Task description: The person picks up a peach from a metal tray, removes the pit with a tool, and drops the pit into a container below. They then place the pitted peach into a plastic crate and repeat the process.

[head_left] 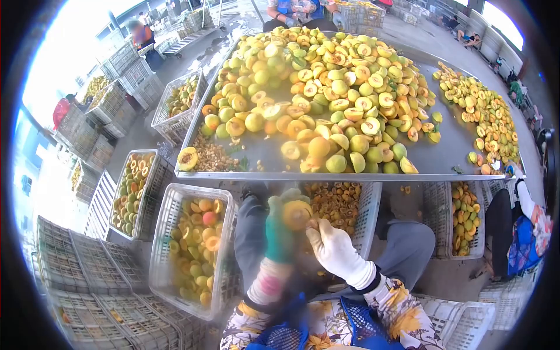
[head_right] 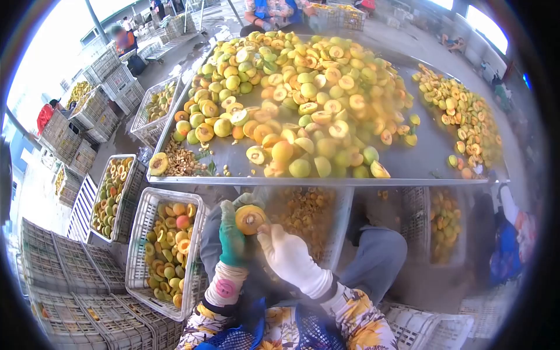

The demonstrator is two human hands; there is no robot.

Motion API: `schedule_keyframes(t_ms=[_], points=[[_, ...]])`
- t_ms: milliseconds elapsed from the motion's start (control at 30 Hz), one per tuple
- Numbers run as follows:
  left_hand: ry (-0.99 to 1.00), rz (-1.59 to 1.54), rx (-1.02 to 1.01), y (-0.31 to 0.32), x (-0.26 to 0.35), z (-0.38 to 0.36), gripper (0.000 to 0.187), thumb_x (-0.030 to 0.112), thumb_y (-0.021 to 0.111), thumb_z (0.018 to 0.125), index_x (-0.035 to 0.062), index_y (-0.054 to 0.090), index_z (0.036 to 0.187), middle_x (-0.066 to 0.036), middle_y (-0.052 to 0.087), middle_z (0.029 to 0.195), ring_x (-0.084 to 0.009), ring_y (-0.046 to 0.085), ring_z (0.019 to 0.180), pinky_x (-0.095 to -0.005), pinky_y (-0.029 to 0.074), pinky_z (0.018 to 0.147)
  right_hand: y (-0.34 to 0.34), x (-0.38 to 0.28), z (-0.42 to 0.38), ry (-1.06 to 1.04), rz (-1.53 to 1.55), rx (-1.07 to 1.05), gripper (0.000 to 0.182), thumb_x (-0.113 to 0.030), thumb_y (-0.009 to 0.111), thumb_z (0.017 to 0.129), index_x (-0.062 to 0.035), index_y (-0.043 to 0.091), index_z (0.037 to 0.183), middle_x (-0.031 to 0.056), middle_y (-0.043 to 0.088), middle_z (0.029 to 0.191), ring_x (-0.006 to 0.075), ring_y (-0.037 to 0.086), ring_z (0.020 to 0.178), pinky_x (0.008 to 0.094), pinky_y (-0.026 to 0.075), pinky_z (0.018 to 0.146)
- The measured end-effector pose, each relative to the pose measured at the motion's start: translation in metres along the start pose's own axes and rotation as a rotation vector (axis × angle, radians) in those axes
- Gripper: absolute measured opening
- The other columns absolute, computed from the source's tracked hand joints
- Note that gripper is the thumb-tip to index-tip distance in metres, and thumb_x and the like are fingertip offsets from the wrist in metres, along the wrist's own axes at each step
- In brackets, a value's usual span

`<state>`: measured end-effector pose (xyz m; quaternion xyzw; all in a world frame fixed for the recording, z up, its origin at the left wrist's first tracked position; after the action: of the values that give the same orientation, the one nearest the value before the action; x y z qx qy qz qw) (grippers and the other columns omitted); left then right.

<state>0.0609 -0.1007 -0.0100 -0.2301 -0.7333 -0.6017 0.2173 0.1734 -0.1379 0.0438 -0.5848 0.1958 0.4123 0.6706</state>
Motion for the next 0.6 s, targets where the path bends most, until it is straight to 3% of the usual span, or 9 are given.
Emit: schedule_keyframes(t_ms=[100,167,300,400,467,533,600], points=[[0.084,0.097,-0.014,-0.006,0.001,-0.006,0.048,0.044,0.043,0.098,0.0013,0.053,0.118,-0.013,0.060,0.103,-0.0210,0.059,0.088,-0.0333,0.051,0.077,0.007,0.000,-0.002,0.010,-0.025,0.001,0.016,-0.015,0.054,0.094,0.0005,0.053,0.090,0.0251,0.057,0.064,0.0425,0.060,0.062,0.0426,0.045,0.049],[0.266,0.404,0.004,-0.011,0.005,-0.009,0.041,0.035,0.045,0.097,0.0009,0.053,0.119,-0.014,0.060,0.105,-0.0216,0.059,0.091,-0.0337,0.050,0.080,0.010,0.002,-0.003,0.022,0.037,0.001,0.024,-0.021,0.052,0.095,0.0014,0.052,0.087,0.0249,0.056,0.061,0.0427,0.059,0.057,0.0455,0.044,0.048],[0.588,0.734,0.062,0.001,0.018,-0.021,0.036,0.032,0.042,0.101,0.0011,0.059,0.109,-0.007,0.061,0.098,-0.0124,0.057,0.083,-0.0256,0.048,0.075,0.014,0.006,-0.003,0.060,0.165,-0.068,0.031,-0.026,0.049,0.097,0.0043,0.051,0.087,0.0279,0.056,0.062,0.0451,0.058,0.059,0.0470,0.044,0.050],[0.460,0.743,0.174,-0.016,0.012,-0.016,0.032,0.026,0.043,0.100,0.0005,0.061,0.104,-0.006,0.062,0.097,-0.0116,0.056,0.082,-0.0255,0.047,0.075,0.025,0.017,-0.002,0.046,0.213,-0.141,0.033,-0.026,0.047,0.098,0.0057,0.052,0.091,0.0305,0.058,0.069,0.0466,0.060,0.067,0.0466,0.046,0.056],[0.376,0.714,0.163,-0.022,0.011,-0.012,0.030,0.025,0.045,0.100,0.0006,0.062,0.104,-0.005,0.062,0.096,-0.0117,0.056,0.082,-0.0257,0.047,0.075,0.033,0.021,-0.005,0.240,0.376,-0.268,0.033,-0.026,0.046,0.098,0.0056,0.053,0.094,0.0312,0.059,0.073,0.0473,0.060,0.073,0.0470,0.047,0.061],[0.378,0.692,0.186,-0.024,0.011,-0.013,0.028,0.023,0.046,0.099,0.0008,0.062,0.104,-0.004,0.062,0.095,-0.0117,0.056,0.082,-0.0258,0.048,0.075,0.040,0.024,-0.005,0.264,0.396,-0.272,0.028,-0.022,0.045,0.097,0.0049,0.053,0.096,0.0290,0.059,0.073,0.0439,0.059,0.070,0.0441,0.047,0.061],[0.469,0.681,0.233,-0.020,0.015,-0.018,0.025,0.020,0.047,0.098,0.0010,0.062,0.104,-0.004,0.062,0.094,-0.0116,0.056,0.082,-0.0258,0.048,0.074,0.046,0.026,-0.003,0.112,0.278,-0.145,0.017,-0.012,0.046,0.096,0.0035,0.053,0.095,0.0241,0.058,0.070,0.0364,0.056,0.059,0.0379,0.046,0.056]])
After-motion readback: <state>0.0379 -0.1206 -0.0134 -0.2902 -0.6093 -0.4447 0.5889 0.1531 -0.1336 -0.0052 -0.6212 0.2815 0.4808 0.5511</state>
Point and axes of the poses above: each hand's wrist, its own z-axis towards the middle knuckle, its own y-axis out of the palm, x = y × z, the point moved 8 cm from there along z, towards the middle knuckle
